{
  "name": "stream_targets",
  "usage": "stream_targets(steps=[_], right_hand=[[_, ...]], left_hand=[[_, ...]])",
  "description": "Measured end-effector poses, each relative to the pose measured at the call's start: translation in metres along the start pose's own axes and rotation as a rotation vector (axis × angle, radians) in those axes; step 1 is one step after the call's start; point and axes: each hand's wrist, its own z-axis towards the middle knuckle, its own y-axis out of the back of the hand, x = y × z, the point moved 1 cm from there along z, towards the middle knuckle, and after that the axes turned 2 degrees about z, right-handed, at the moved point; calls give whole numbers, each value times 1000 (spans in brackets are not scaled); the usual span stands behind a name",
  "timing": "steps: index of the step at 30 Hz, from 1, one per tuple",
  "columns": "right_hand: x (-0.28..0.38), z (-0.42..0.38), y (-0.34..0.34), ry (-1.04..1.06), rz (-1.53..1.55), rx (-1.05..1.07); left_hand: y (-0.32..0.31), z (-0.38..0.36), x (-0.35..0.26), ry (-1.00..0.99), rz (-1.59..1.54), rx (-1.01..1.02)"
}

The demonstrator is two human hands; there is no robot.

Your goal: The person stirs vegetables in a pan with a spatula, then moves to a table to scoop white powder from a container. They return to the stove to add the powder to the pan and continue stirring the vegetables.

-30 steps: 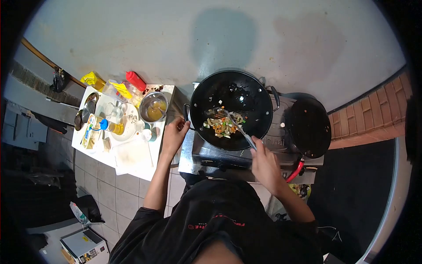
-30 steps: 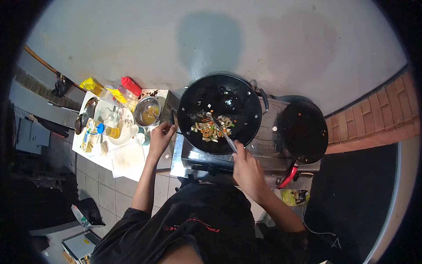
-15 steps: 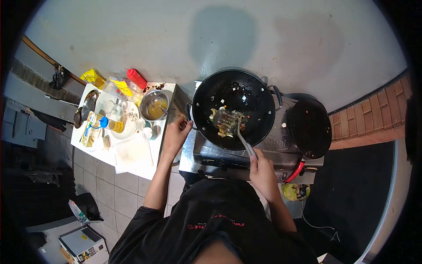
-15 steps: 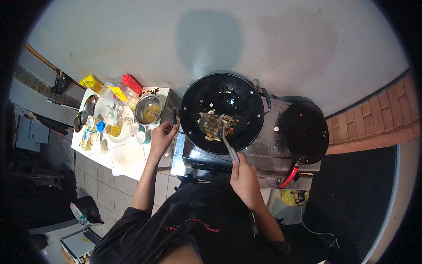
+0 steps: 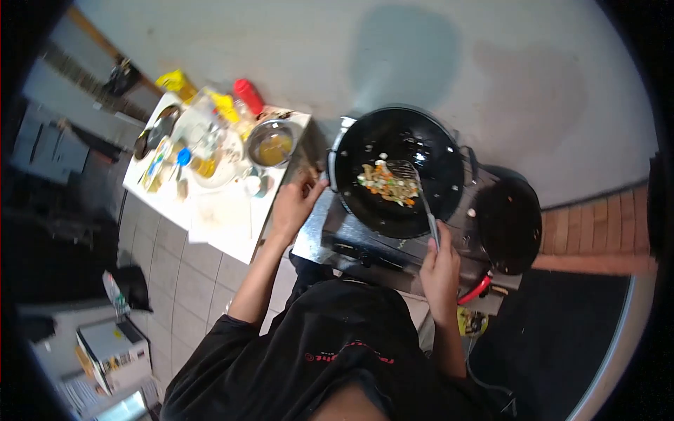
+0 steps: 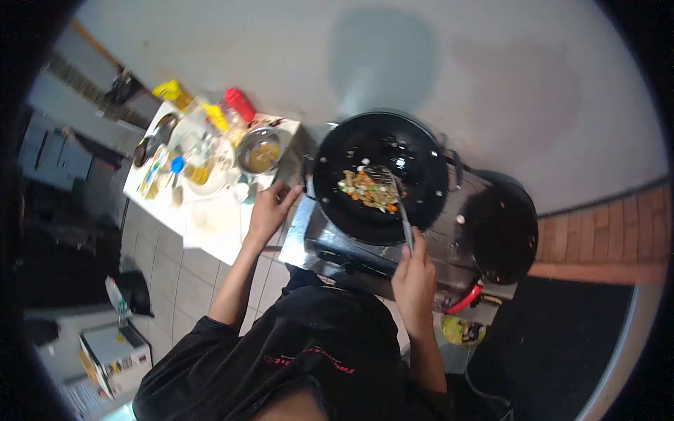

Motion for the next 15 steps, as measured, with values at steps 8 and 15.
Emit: stream_targets(steps=[8,15], right_hand=[[-20,-7,-28,-10,-257,109],[-23,-14,-25,-6,-295,112]], left_hand=[[28,-63,46,209,27,-67],[66,-109,106,400,-2,-182]])
